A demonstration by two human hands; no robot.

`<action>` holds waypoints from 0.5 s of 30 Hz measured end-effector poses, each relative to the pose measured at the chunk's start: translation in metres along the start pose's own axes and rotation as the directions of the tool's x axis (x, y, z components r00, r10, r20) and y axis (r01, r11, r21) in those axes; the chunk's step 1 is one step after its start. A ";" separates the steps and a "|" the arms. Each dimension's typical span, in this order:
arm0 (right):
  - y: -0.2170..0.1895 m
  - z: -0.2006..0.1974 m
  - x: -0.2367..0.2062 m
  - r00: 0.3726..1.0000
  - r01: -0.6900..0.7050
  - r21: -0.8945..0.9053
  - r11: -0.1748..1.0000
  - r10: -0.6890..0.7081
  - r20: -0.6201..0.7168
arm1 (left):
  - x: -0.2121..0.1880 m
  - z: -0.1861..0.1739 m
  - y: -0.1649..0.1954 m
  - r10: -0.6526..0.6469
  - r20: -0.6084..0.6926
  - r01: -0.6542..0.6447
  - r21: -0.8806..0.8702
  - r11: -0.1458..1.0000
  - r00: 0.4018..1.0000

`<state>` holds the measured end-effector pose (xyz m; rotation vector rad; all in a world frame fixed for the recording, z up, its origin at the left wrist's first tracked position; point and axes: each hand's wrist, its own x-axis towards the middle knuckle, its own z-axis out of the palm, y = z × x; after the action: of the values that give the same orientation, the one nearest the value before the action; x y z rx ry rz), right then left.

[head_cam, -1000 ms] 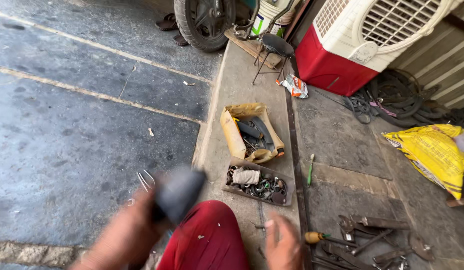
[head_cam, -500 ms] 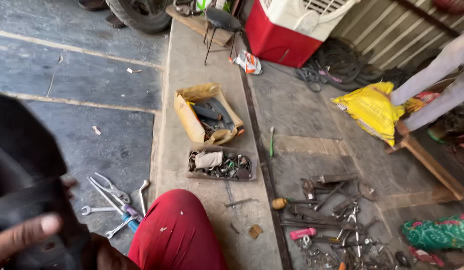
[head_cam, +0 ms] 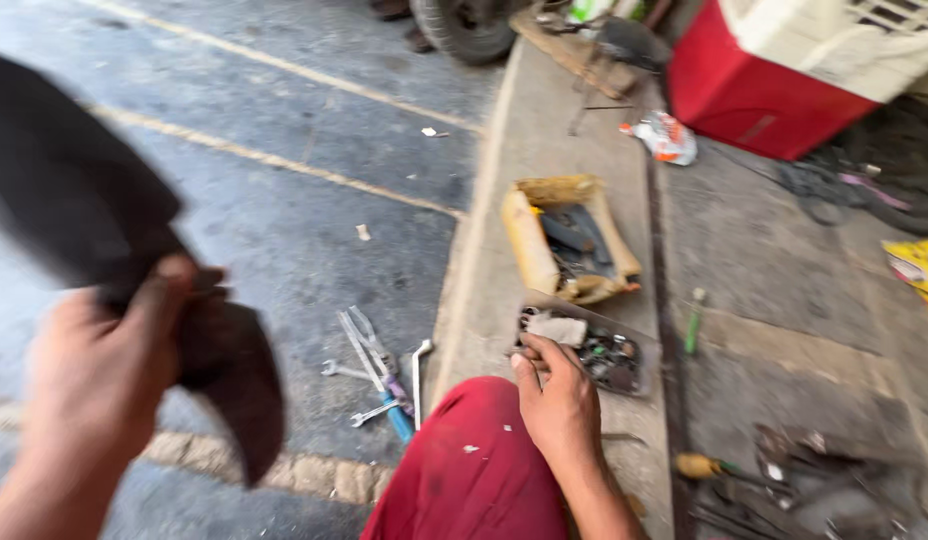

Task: The person sits on the ground and uses a small tool to scrape and clean a damaged area on a black plastic motorcycle part. They rotate the part to access different sides and continue scraping the same region.

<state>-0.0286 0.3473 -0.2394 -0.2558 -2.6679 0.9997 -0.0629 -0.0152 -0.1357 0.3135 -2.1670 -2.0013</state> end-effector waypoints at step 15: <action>-0.045 0.311 0.054 0.668 0.212 -0.624 0.752 0.354 0.655 | 0.078 -0.047 0.006 -0.456 0.342 0.568 -0.423 0.706 0.821</action>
<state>-0.1827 0.1369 -0.4236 -0.0873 -3.7535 0.0432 -0.1253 -0.0804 -0.1269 0.7188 -1.6475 -2.9531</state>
